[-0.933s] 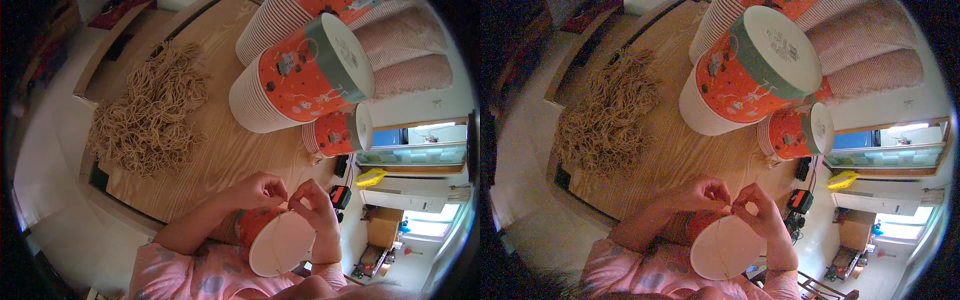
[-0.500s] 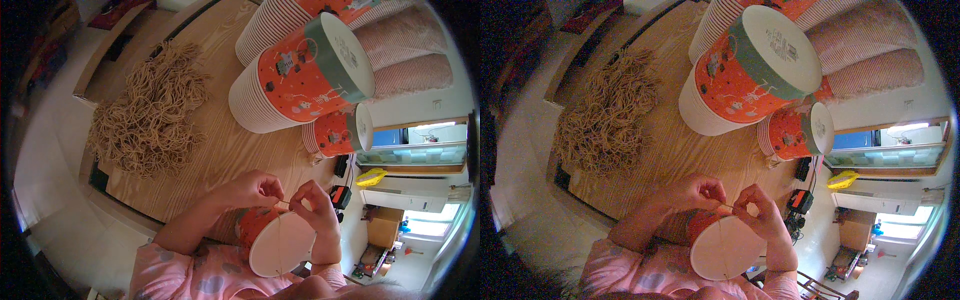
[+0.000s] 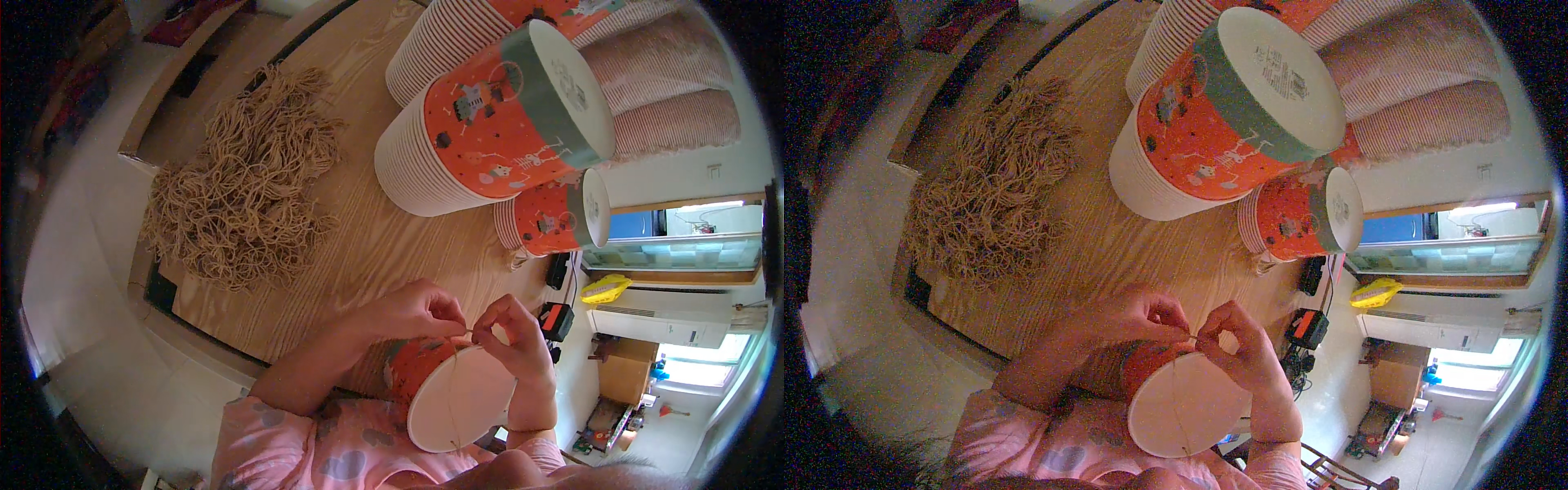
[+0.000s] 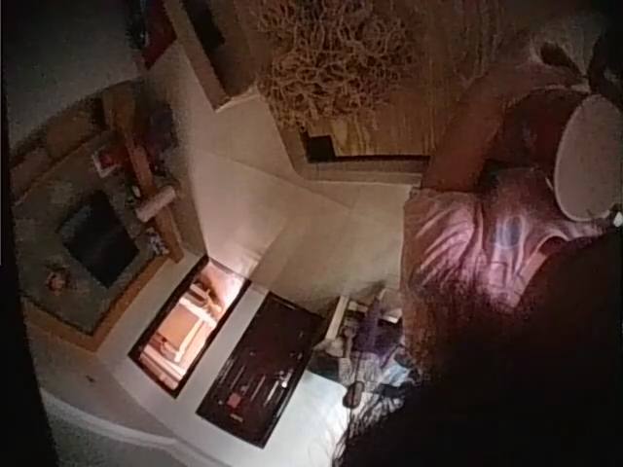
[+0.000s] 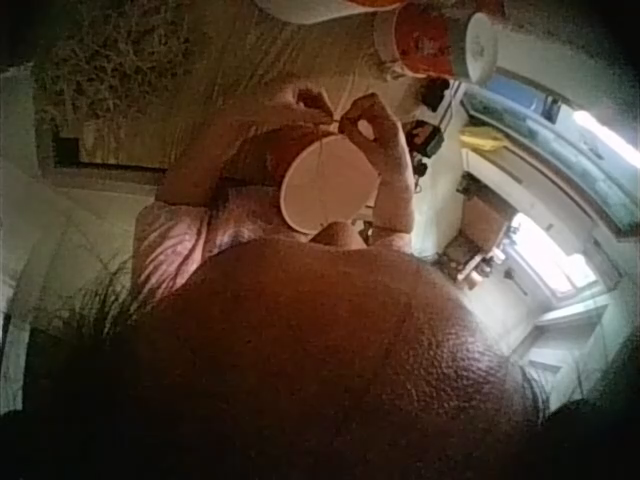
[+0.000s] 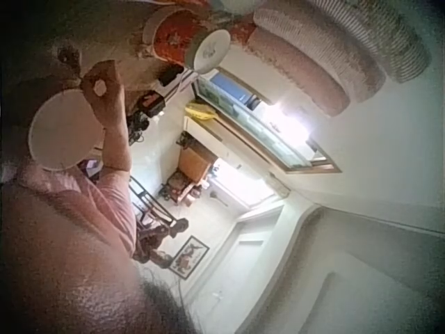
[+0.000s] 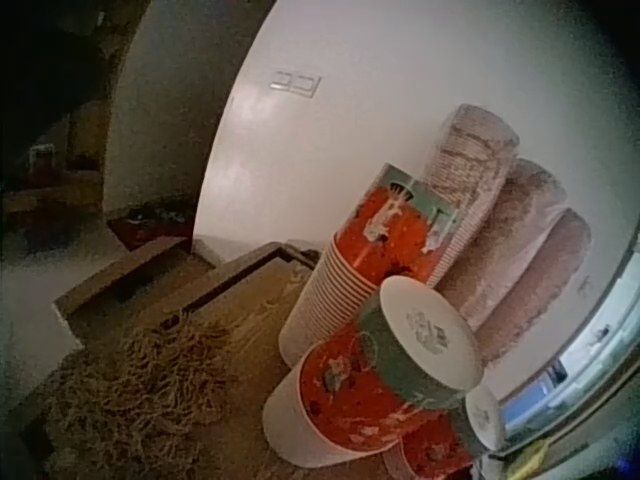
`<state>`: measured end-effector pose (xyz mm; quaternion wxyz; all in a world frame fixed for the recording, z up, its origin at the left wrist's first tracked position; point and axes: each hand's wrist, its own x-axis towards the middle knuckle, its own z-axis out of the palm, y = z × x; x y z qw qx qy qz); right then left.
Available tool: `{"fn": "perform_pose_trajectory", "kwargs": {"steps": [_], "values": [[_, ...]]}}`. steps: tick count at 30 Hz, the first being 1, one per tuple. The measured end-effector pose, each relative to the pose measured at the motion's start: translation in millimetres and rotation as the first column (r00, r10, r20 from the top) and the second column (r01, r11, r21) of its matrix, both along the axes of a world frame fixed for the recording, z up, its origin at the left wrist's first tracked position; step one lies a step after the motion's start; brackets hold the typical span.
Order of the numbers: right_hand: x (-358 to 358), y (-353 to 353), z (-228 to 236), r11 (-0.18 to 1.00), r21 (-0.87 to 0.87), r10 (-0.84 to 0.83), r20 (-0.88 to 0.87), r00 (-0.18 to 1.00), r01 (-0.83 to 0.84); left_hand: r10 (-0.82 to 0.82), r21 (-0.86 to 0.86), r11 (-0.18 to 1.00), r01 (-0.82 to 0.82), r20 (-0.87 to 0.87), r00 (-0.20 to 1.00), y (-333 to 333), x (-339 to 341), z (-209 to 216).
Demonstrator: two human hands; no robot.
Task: Assembling paper buckets by attaching elastic strings through pre-punched holes.
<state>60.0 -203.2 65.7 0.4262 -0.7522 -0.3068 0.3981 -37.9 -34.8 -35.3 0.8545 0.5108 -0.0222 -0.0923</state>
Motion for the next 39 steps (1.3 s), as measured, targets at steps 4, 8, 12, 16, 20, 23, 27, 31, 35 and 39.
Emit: {"fn": "perform_pose_trajectory", "kwargs": {"steps": [4,8,12,16,20,23,27,31,35,39], "values": [[-1.4,0.7,2.1,1.000,-0.012,-0.019,-0.002,1.000,0.019,0.020,-0.011,1.000,-0.020,0.024,1.000,-0.5,1.1,-2.8],[1.0,0.0,0.4,1.000,-0.013,-0.008,0.001,1.000,0.008,0.024,-0.044,0.999,-0.026,-0.047,0.999,-0.4,-0.5,-4.2],[3.8,4.9,2.3,0.999,-0.039,0.006,-0.001,1.000,-0.006,0.044,-0.054,0.997,-0.055,-0.187,0.981,3.1,-1.2,2.1],[8.0,8.5,5.8,0.999,-0.053,-0.001,0.033,0.999,0.002,0.062,-0.034,0.997,-0.067,-0.136,0.989,6.2,0.5,12.0],[7.5,24.2,10.5,0.956,-0.243,0.183,0.059,0.981,-0.164,0.056,-0.093,0.993,-0.072,-0.164,0.985,5.3,-1.6,8.0],[6.8,26.0,9.9,0.942,-0.301,0.181,0.073,0.981,-0.151,0.062,-0.157,0.982,-0.100,-0.230,0.971,1.4,0.7,5.2],[6.3,25.7,12.7,0.958,-0.268,0.134,0.092,0.987,-0.105,0.102,-0.115,0.986,-0.120,-0.155,0.983,4.1,-2.1,6.7],[6.4,23.9,12.1,0.964,-0.257,0.097,0.090,0.991,-0.071,0.075,-0.116,0.989,-0.092,-0.139,0.987,5.6,-2.2,8.7],[5.6,24.8,8.5,0.971,-0.218,0.118,0.090,0.989,-0.096,0.089,-0.124,0.987,-0.104,-0.121,0.989,6.6,-2.1,9.6],[6.7,21.5,5.4,0.966,-0.214,0.184,0.170,0.968,-0.146,0.091,-0.169,0.979,-0.112,-0.126,0.988,4.3,-0.5,0.9]]}}
